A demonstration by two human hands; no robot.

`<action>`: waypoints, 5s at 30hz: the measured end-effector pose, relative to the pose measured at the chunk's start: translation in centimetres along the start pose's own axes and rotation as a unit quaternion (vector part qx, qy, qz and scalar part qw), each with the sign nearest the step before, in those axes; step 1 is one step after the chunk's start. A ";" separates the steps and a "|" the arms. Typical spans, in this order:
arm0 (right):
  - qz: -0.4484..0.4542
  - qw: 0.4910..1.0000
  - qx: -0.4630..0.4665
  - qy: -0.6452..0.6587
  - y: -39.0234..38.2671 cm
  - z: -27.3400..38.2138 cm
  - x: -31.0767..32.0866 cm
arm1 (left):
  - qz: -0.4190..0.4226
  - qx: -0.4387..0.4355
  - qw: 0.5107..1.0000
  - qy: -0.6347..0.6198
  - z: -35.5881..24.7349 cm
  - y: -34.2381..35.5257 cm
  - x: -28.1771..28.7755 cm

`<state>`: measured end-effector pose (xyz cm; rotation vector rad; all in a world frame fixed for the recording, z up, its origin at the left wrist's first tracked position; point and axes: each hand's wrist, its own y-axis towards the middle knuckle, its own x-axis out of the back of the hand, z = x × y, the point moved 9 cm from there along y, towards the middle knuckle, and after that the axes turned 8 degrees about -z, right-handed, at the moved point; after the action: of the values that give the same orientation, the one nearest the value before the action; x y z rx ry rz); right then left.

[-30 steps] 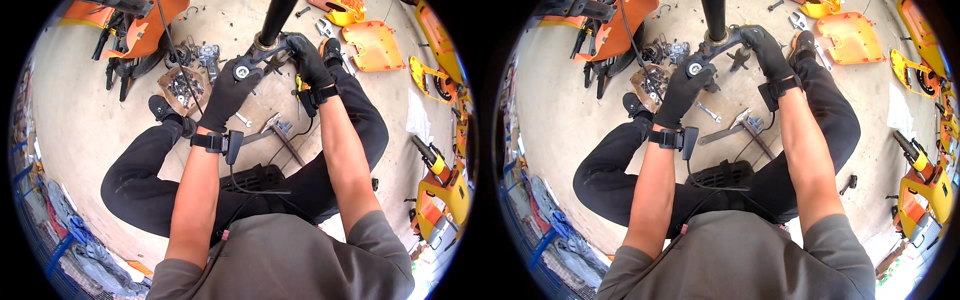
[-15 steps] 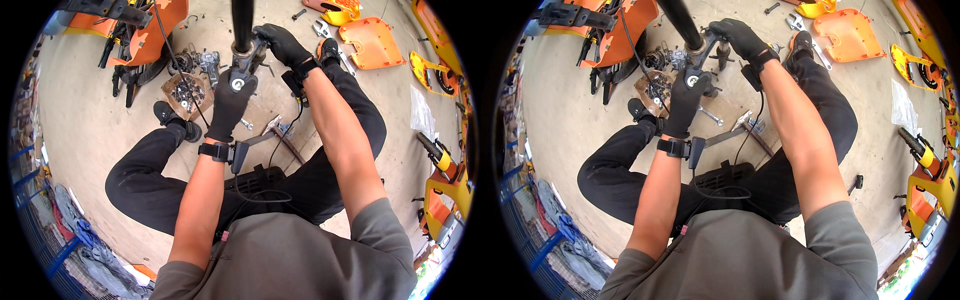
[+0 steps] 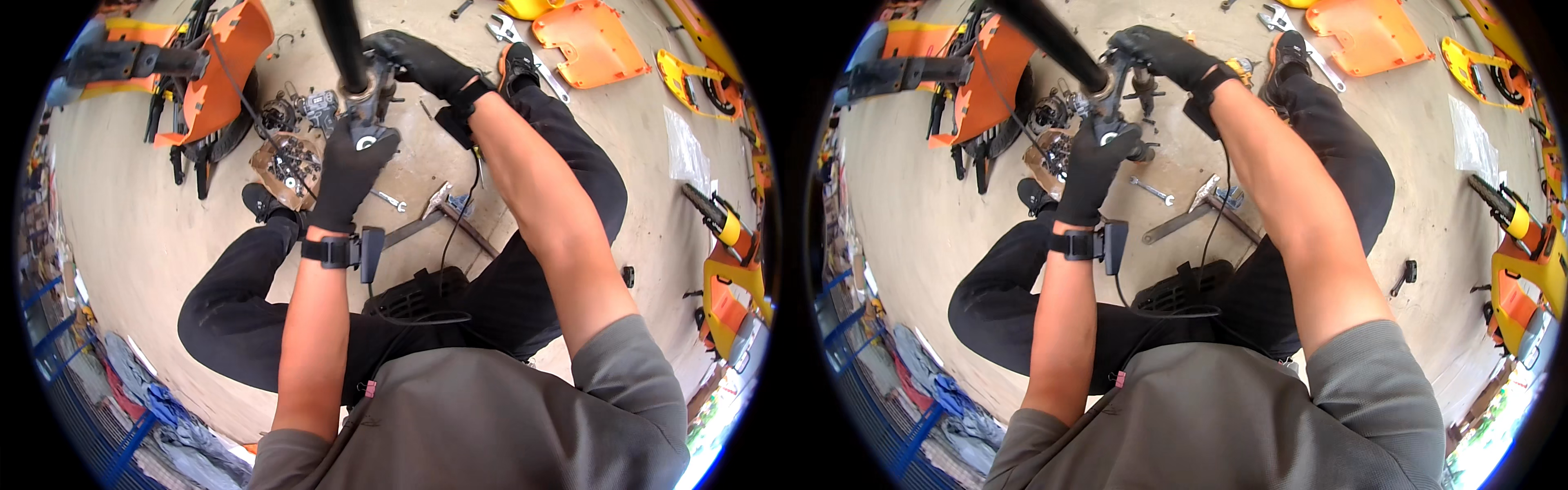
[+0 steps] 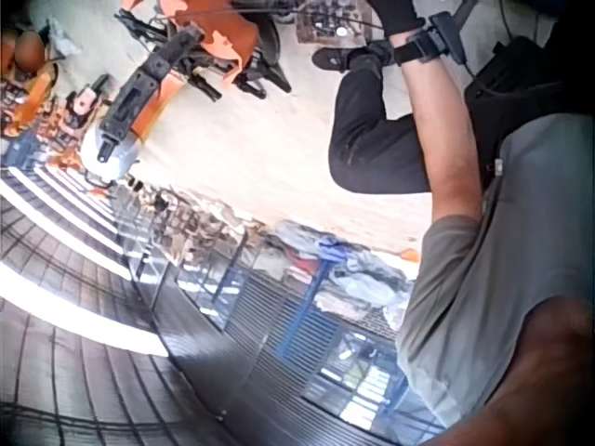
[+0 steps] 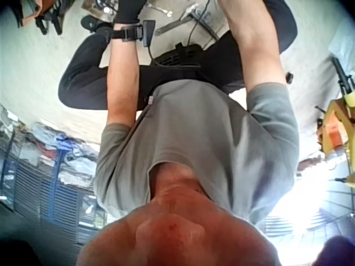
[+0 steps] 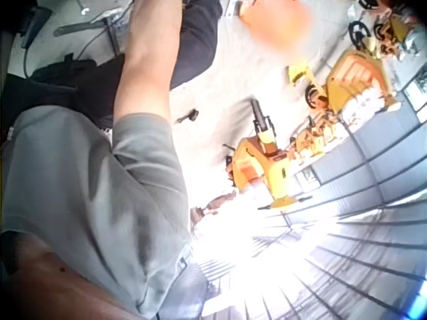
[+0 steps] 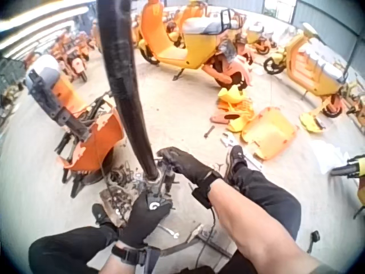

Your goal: The person holds and aligns the components of a motorcycle front fork assembly, then uses a power drill to tighten a bolt on the fork bracket.

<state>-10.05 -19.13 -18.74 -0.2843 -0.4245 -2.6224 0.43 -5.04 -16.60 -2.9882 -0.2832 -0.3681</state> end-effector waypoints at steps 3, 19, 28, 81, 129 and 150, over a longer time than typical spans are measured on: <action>0.041 0.991 0.076 -0.098 0.8 -0.9 -0.6 | 0.042 0.077 0.994 -0.064 0.3 0.0 -0.4; -0.203 0.921 -0.281 0.176 -7.3 -6.8 1.1 | 0.000 0.106 0.990 -0.096 2.3 0.7 1.2; -0.275 0.906 -0.243 0.212 -8.7 -2.7 -2.0 | 0.018 -0.017 1.000 -0.014 1.9 1.3 1.6; -0.127 0.946 -0.211 -0.208 -3.6 -9.6 -5.0 | 0.000 0.090 0.992 -0.091 0.6 1.5 1.5; 0.036 0.765 -0.259 0.588 -6.6 -1.3 -11.9 | 0.048 -0.062 0.997 -0.009 0.1 1.8 2.4; -0.245 0.944 -0.190 0.111 -11.9 3.5 -3.7 | 0.029 0.113 0.978 -0.171 2.2 1.8 2.1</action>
<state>-11.99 -6.37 -19.40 0.0049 0.1139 -3.1719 3.32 -6.17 -18.40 -2.8100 -0.2492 0.1790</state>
